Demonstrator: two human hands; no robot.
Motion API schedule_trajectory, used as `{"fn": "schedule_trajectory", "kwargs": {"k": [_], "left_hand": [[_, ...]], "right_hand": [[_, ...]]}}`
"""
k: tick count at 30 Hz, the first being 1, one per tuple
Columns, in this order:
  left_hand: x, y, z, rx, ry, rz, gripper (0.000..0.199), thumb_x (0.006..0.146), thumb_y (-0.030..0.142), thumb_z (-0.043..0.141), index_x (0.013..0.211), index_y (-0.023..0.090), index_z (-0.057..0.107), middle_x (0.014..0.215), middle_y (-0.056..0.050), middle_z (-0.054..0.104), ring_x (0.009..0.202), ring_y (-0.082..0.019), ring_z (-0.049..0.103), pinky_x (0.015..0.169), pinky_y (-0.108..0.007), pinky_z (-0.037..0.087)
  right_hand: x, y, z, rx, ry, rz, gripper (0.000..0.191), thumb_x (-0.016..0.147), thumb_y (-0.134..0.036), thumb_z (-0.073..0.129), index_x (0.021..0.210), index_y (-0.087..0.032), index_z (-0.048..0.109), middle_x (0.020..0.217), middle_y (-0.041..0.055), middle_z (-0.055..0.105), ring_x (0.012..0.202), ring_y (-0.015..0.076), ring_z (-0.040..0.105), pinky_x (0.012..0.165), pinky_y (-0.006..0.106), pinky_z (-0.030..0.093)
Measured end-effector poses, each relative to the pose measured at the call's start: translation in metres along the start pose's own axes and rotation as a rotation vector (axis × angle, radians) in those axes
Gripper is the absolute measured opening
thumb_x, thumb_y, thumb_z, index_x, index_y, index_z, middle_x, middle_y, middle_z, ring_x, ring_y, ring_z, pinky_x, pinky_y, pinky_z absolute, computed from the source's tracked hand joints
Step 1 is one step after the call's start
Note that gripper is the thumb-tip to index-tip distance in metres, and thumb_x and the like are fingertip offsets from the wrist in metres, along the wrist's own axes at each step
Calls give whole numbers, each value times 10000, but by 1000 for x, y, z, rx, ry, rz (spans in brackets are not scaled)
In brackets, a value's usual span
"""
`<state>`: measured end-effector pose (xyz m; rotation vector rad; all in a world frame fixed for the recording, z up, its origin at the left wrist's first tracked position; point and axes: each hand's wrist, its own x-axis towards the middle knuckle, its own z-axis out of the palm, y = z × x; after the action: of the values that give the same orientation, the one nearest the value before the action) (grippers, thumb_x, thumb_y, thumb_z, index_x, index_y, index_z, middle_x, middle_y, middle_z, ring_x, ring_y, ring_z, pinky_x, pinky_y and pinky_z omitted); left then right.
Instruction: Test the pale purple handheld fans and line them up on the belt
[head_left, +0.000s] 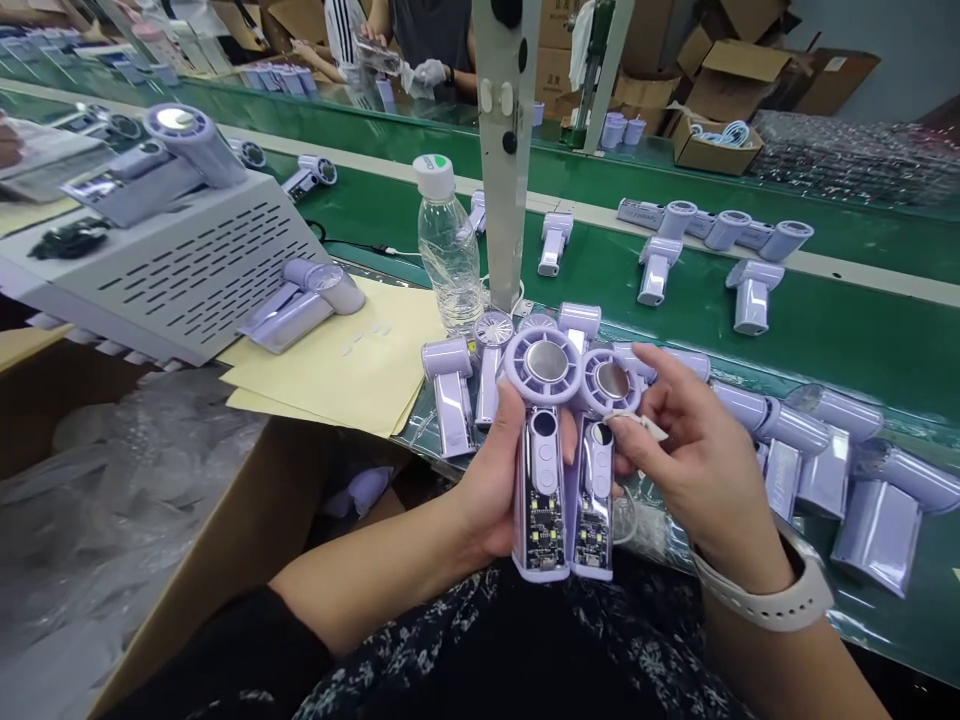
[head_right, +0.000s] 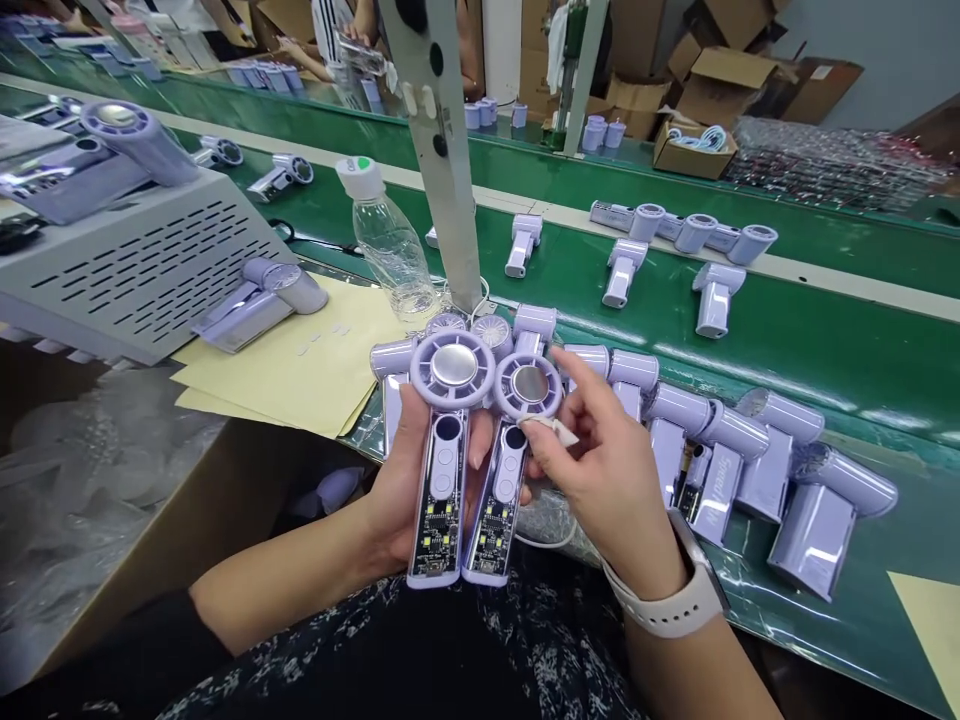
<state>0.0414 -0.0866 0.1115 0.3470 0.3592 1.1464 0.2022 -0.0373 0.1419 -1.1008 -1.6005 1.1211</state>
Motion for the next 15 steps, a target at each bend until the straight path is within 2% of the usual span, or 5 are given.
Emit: {"fn": "schedule_trajectory", "kwargs": {"k": [5, 8, 11, 15], "left_hand": [[-4, -1, 0, 19, -38, 24, 686, 728, 845, 633, 717, 159, 659, 743, -76, 744, 730, -232, 759, 625, -287, 603], [-6, 0, 0, 14, -49, 2, 689, 728, 848, 627, 724, 159, 658, 786, -91, 761, 783, -247, 767, 658, -302, 608], [-7, 2, -1, 17, -54, -11, 706, 716, 863, 620, 712, 158, 650, 845, -124, 773, 881, -266, 766, 768, -339, 616], [-8, 3, 0, 13, -50, -30, 712, 707, 871, 620, 701, 159, 640, 861, -118, 777, 873, -242, 761, 821, -340, 613]], "right_hand": [[-3, -3, 0, -117, -32, 29, 585, 834, -239, 735, 1414, -232, 658, 717, -20, 604, 543, 152, 602, 461, 285, 563], [-4, -8, -2, -26, -75, 72, 603, 830, -199, 729, 1427, -227, 649, 678, -33, 604, 519, 154, 622, 449, 286, 564], [-3, -11, -6, 84, -117, 100, 603, 834, -156, 716, 1424, -255, 649, 680, -40, 625, 510, 142, 645, 429, 257, 545], [-2, -12, -6, 72, -94, 67, 543, 798, -136, 762, 1327, -247, 718, 634, -51, 624, 477, 106, 584, 370, 205, 469]]}}
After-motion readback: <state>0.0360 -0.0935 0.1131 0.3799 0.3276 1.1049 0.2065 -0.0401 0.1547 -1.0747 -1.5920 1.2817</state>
